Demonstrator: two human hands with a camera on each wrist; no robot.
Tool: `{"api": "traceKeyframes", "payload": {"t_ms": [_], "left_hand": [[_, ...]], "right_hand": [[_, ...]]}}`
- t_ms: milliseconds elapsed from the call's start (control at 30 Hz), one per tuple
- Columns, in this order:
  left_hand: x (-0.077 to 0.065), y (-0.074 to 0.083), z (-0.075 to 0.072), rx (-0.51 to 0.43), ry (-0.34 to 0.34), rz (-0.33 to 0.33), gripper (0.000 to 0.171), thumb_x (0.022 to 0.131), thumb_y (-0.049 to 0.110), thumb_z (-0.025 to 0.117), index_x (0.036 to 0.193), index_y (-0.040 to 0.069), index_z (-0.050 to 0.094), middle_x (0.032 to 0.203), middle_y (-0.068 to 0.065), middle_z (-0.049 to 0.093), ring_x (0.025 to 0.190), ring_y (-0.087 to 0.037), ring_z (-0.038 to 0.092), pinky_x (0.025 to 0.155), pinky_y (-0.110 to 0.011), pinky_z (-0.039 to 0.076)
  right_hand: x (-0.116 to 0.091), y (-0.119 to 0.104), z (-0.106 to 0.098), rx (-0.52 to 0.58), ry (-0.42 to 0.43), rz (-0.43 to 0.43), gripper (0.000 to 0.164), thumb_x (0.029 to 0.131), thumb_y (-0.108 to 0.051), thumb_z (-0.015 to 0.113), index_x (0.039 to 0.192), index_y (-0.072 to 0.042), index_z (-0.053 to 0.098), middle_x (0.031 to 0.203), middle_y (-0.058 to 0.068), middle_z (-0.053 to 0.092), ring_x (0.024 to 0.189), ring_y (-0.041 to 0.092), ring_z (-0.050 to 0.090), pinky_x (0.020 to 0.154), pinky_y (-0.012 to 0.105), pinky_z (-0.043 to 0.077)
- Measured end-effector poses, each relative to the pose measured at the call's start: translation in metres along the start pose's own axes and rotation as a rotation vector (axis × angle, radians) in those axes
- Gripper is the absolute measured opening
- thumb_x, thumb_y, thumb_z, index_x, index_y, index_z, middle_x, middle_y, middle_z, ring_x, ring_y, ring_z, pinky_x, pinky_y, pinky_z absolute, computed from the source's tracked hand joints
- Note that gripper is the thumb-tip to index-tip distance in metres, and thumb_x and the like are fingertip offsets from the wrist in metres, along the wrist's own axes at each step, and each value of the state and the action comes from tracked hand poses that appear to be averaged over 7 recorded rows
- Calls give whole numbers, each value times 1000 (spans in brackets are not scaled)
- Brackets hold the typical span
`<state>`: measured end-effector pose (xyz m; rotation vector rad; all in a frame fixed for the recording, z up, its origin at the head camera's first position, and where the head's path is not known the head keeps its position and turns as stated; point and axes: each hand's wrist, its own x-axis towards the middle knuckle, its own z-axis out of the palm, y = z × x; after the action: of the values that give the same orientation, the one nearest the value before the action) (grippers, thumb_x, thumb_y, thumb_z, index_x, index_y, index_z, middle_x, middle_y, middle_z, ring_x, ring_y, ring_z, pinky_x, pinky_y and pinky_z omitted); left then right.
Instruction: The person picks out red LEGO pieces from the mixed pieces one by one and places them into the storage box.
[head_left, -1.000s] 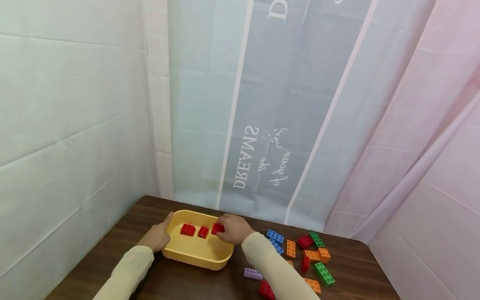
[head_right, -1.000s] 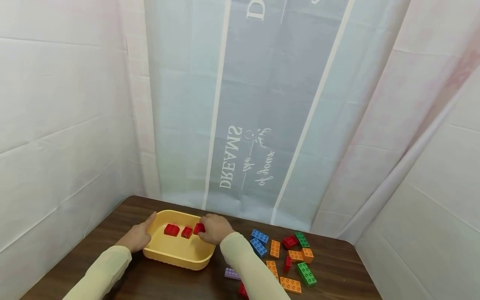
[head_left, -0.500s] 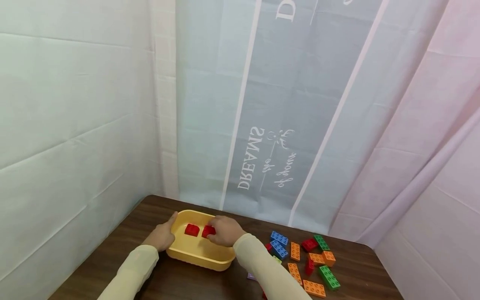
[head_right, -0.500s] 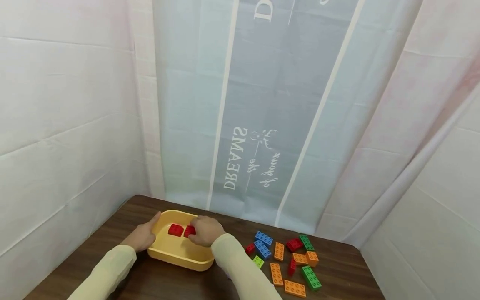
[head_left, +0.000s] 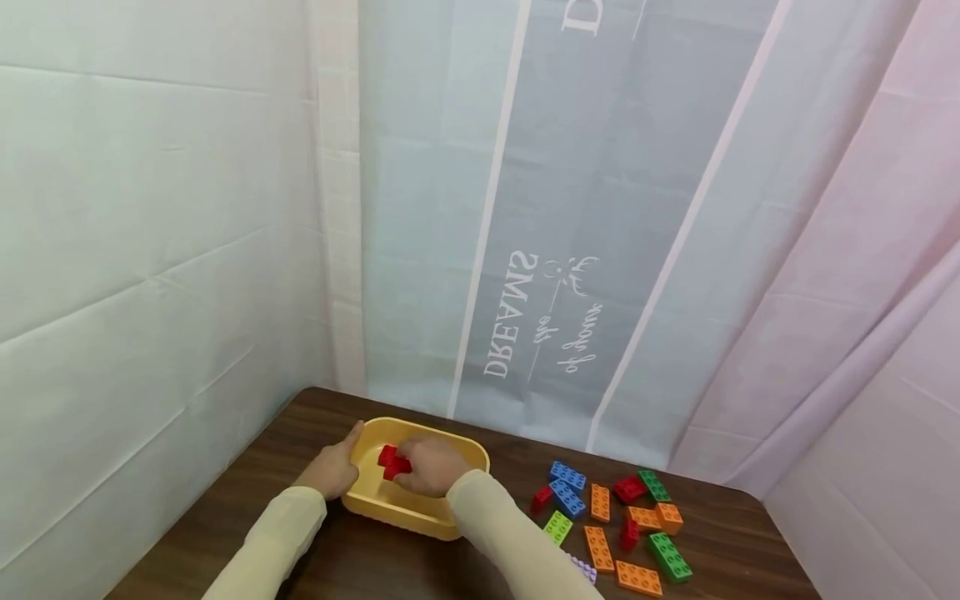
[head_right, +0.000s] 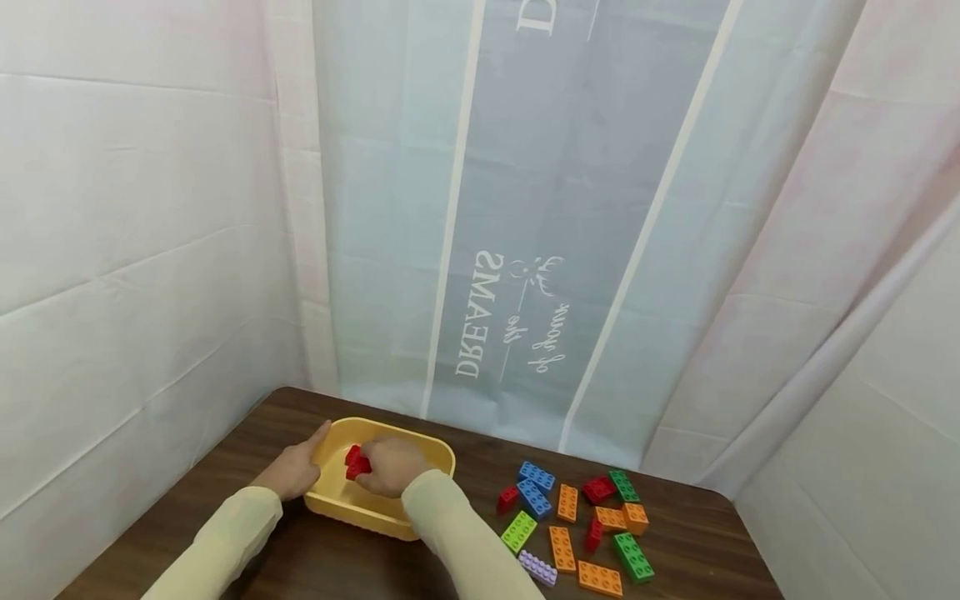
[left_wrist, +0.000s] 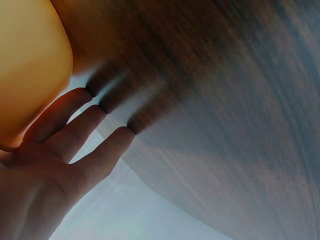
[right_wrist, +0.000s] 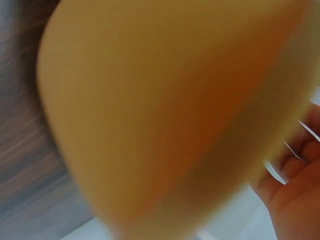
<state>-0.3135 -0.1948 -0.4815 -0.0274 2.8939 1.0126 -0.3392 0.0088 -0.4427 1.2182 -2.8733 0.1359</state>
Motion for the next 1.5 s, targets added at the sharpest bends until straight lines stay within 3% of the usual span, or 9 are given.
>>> {"api": "traceKeyframes", "payload": {"t_ms": [200, 400, 567, 833, 1133, 1500], "left_hand": [[3, -1, 1, -10, -6, -4, 76, 82, 2, 48, 152, 10, 19, 110, -24, 58, 67, -23, 52, 65, -40, 45], [5, -3, 2, -21, -3, -8, 78, 80, 2, 49, 152, 11, 19, 107, -24, 58, 65, -23, 52, 61, -37, 45], [5, -5, 3, -7, 4, 0, 77, 81, 2, 49, 152, 11, 19, 108, -24, 59, 64, -23, 52, 62, -38, 45], [5, -4, 3, 4, 1, -3, 77, 82, 3, 49, 152, 12, 19, 113, -24, 59, 66, -23, 53, 66, -40, 46], [7, -1, 1, 21, 6, -10, 76, 82, 3, 48, 152, 11, 19, 114, -24, 58, 68, -23, 53, 68, -41, 46], [3, 0, 3, 36, 13, -11, 75, 82, 2, 49, 151, 9, 20, 115, -24, 58, 74, -24, 54, 73, -44, 47]], "right_hand": [[7, -6, 7, -7, 4, -33, 23, 83, -38, 69, 96, -19, 66, 79, -13, 53, 69, 5, 46, 65, 18, 41], [12, -11, 20, 4, 22, -9, 23, 80, -39, 71, 92, -21, 65, 73, -12, 50, 65, 6, 45, 60, 20, 40], [16, -16, 28, 23, -8, 13, 24, 80, -38, 71, 95, -21, 66, 73, -13, 51, 65, 7, 45, 60, 21, 40], [20, -23, 32, 34, -59, 35, 18, 81, -36, 73, 86, -20, 67, 70, -13, 53, 62, 6, 46, 63, 21, 42], [26, -22, 39, 15, -58, 52, 18, 78, -35, 76, 82, -21, 67, 65, -13, 50, 59, 6, 45, 58, 20, 40], [21, -21, 41, -4, -38, 38, 33, 77, -41, 75, 102, -21, 69, 88, -12, 65, 77, 4, 58, 74, 22, 48]]}}
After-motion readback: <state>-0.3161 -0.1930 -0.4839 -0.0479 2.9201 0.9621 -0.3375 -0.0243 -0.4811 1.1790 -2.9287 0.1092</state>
